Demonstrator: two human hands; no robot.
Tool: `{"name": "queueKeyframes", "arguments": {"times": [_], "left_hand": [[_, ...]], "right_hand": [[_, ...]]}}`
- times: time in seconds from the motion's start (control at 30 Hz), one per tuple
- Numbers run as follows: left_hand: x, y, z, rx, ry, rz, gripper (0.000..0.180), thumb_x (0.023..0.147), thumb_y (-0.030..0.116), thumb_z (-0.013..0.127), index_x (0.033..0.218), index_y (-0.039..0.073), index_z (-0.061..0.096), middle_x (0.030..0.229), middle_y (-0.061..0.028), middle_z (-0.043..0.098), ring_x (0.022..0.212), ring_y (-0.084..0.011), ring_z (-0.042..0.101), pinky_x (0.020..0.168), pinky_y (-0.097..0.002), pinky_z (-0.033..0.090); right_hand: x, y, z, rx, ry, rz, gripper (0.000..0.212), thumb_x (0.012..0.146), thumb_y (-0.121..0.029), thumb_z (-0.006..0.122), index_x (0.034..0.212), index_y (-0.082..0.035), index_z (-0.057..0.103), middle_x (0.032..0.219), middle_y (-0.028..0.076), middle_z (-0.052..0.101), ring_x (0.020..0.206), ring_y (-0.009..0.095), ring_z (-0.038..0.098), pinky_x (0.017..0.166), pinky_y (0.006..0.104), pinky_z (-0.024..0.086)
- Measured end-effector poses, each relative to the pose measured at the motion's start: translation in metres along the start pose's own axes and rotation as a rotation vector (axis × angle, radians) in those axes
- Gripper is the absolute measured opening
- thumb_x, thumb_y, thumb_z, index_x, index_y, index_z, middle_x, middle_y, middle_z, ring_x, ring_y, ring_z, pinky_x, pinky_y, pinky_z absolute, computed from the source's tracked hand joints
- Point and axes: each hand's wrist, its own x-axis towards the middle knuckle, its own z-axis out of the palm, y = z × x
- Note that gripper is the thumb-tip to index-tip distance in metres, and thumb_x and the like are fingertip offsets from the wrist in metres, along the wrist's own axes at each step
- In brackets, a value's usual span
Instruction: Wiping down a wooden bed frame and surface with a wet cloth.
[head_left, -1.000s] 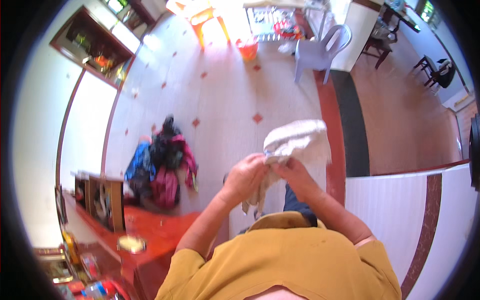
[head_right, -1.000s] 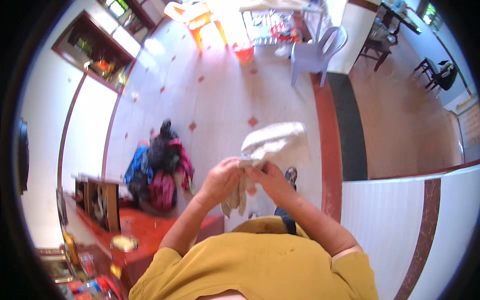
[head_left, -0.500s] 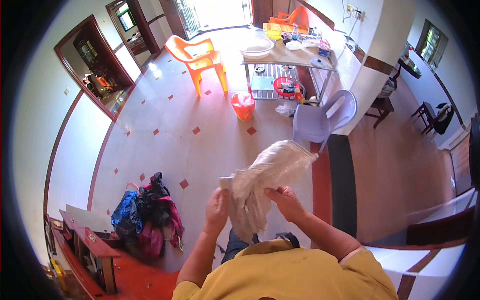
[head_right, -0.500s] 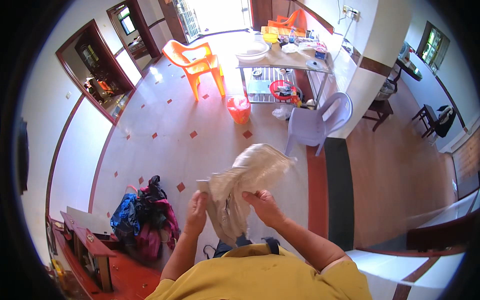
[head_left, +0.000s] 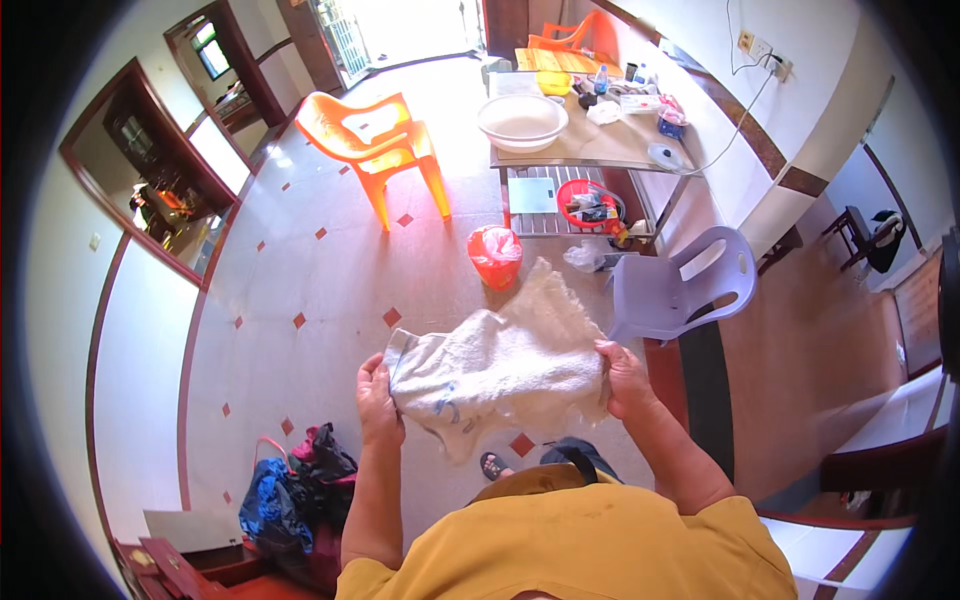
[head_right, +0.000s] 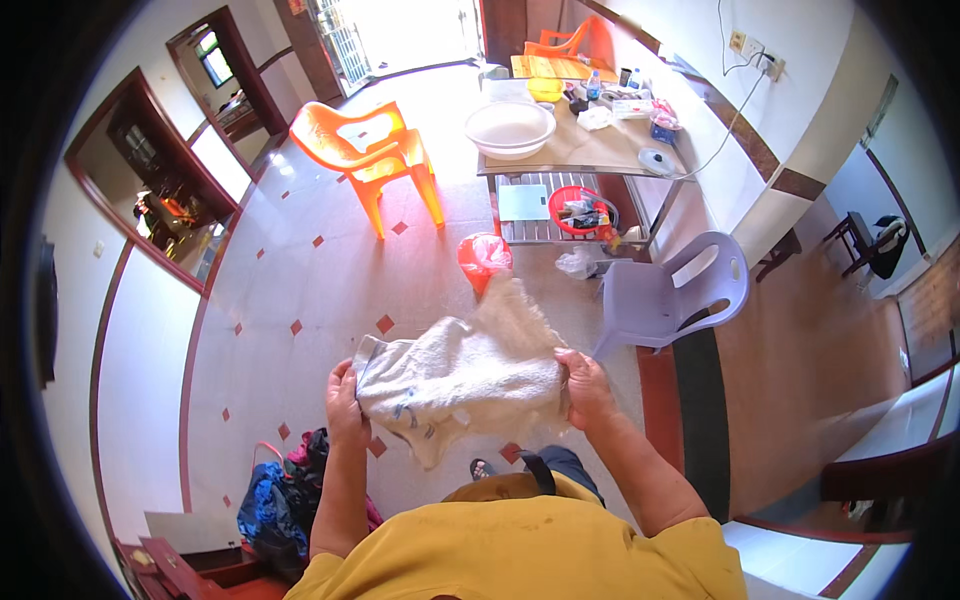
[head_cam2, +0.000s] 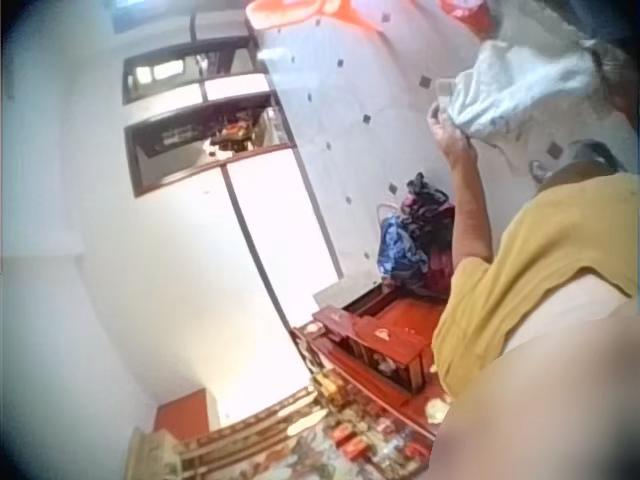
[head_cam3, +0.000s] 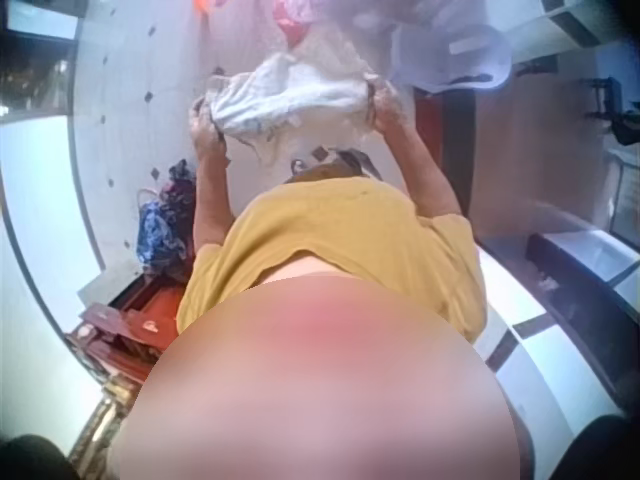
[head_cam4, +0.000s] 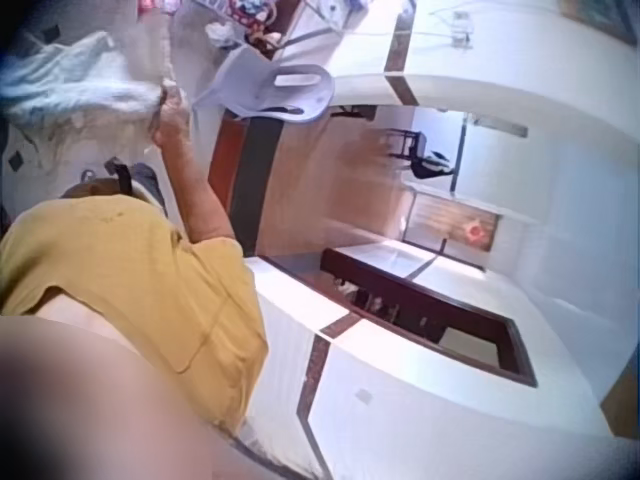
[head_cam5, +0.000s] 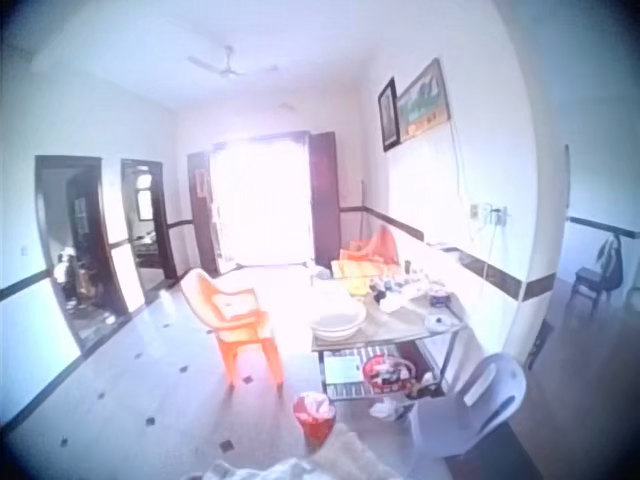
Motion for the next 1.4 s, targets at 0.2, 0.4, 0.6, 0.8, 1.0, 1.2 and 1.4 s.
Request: {"name": "queueKeyframes", "arguments": {"times": [0.2, 0.4, 0.6, 0.8, 1.0, 1.2, 1.4], "left_hand": [[0.1, 0.021, 0.072, 0.004, -0.325, -0.031, 0.062, 0.082, 0.012, 0.059, 0.134, 0.006, 0.025, 0.113, -0.0118, 0.048, 0.107, -0.0212, 0.048, 0.096, -0.0323, 0.036], [0.206, 0.021, 0.131, 0.554, -0.618, -0.105, 0.075, 0.07, 0.017, 0.072, 0.131, 0.003, 0.031, 0.116, -0.0101, 0.043, 0.11, -0.0206, 0.043, 0.096, -0.0312, 0.034], [0.296, 0.015, 0.184, 1.355, -0.715, 0.225, 0.057, 0.064, 0.017, 0.076, 0.113, 0.002, 0.05, 0.097, -0.0147, 0.049, 0.096, -0.028, 0.049, 0.085, -0.0333, 0.042], [0.474, -0.002, 0.241, 1.213, -0.462, 1.028, 0.025, 0.078, 0.019, 0.064, 0.087, -0.001, 0.053, 0.083, -0.0101, 0.053, 0.073, -0.0218, 0.05, 0.069, -0.0317, 0.042], [0.604, -0.001, 0.37, 0.551, -0.438, 0.314, 0.019, 0.083, 0.019, 0.059, 0.091, 0.003, 0.055, 0.081, -0.0007, 0.053, 0.076, -0.0086, 0.048, 0.069, -0.0235, 0.041], [0.7, -0.061, 0.453, 0.508, -0.499, 0.258, 0.022, 0.081, 0.019, 0.06, 0.095, 0.002, 0.058, 0.083, -0.0029, 0.055, 0.078, -0.0108, 0.051, 0.07, -0.0251, 0.043], [0.771, -0.157, 0.446, 1.214, -0.442, 0.376, 0.065, 0.069, 0.032, 0.068, 0.121, 0.003, 0.043, 0.116, -0.022, 0.044, 0.11, -0.0339, 0.043, 0.094, -0.0383, 0.035]], "right_hand": [[0.075, -0.058, 0.023, -0.207, -0.076, -0.212, 0.037, 0.082, -0.01, 0.06, 0.116, 0.0, 0.047, 0.099, 0.008, 0.058, 0.089, 0.012, 0.055, 0.08, 0.0255, 0.045], [0.199, -0.128, 0.026, -0.864, -0.258, -0.439, 0.047, 0.075, -0.012, 0.065, 0.118, -0.001, 0.048, 0.102, 0.01, 0.057, 0.088, 0.017, 0.057, 0.083, 0.0262, 0.043], [0.313, -0.192, 0.061, -1.252, -0.059, -0.69, 0.022, 0.07, -0.014, 0.067, 0.087, -0.002, 0.06, 0.078, 0.012, 0.055, 0.075, 0.024, 0.055, 0.068, 0.032, 0.043], [0.436, -0.236, 0.095, -1.015, 0.061, -1.091, 0.022, 0.078, -0.021, 0.066, 0.084, -0.001, 0.058, 0.084, 0.008, 0.06, 0.079, 0.017, 0.056, 0.071, 0.0276, 0.044], [0.53, -0.28, 0.129, -0.573, 0.266, -0.754, 0.024, 0.083, -0.026, 0.062, 0.089, -0.003, 0.056, 0.076, -0.002, 0.056, 0.068, 0.002, 0.047, 0.059, 0.0185, 0.04], [0.643, -0.287, 0.111, -0.579, 0.527, -0.941, 0.022, 0.084, -0.023, 0.06, 0.088, -0.002, 0.054, 0.072, 0.0, 0.055, 0.064, 0.006, 0.047, 0.058, 0.0231, 0.041], [0.739, -0.265, 0.08, -1.078, 0.716, -0.596, 0.045, 0.076, -0.024, 0.062, 0.112, -0.003, 0.045, 0.098, 0.021, 0.058, 0.09, 0.034, 0.057, 0.077, 0.04, 0.045]]}}
